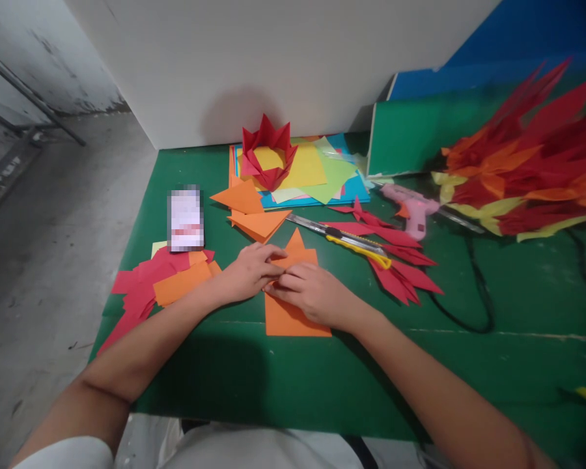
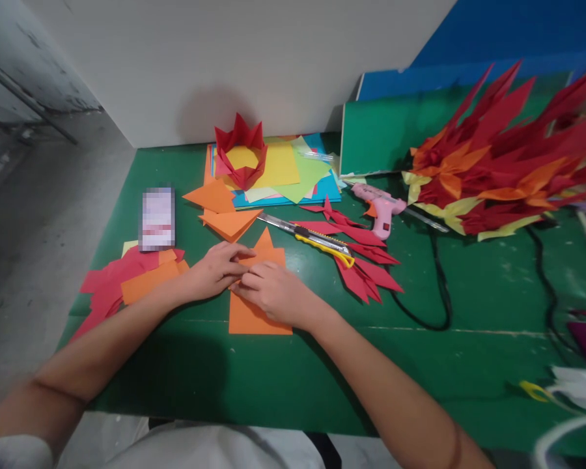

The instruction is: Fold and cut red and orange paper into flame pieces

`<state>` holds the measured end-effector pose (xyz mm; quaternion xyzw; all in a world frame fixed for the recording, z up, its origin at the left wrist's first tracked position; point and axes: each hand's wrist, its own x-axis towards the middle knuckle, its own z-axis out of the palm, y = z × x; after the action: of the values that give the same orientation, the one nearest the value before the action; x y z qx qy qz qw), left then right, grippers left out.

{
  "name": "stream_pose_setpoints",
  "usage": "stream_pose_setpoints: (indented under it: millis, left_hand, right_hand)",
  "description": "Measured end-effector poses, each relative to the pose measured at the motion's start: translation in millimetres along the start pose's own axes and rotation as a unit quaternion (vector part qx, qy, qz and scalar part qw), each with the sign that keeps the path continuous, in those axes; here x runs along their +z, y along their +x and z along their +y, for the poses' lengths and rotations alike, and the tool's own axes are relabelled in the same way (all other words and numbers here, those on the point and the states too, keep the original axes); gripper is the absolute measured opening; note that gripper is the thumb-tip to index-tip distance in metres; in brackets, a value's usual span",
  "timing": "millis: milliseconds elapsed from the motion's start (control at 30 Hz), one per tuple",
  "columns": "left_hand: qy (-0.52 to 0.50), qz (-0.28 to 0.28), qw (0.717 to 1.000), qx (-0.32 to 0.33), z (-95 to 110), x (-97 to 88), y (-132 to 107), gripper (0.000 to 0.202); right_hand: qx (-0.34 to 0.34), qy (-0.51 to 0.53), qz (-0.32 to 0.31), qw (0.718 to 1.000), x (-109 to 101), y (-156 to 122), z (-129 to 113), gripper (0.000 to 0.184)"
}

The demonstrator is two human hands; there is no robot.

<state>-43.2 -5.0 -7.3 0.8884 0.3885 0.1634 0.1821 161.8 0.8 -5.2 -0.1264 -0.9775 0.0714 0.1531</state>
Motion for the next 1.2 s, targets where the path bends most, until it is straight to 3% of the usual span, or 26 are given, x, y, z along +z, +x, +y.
stream_pose_setpoints:
  millis: [133,400,600,1200]
  left_hand:
    - [0.002,-0.006,1.000,0.001,0,-0.6,0,0.028]
    - [0.006,-0.001,1.000,0.010,-1,0.2,1,0.028]
    - [0.011,-0.005,1.000,0.003,-1,0.5,0,0.028]
    - [0.023,-0.003,1.000,0.006,0,1.7,1,0.032]
  right_hand:
    - [0.003,-0.007,-0.016,1.000,0,2,-4,0.037]
    - [0.028,-0.006,0.029,0.999,-7,-8,7,0.034]
    - [0.027,-0.009,0.000,1.000,-5,-8,8,0.037]
    - [-0.002,-0.029,-0.009,1.000,-6,-7,6,0.036]
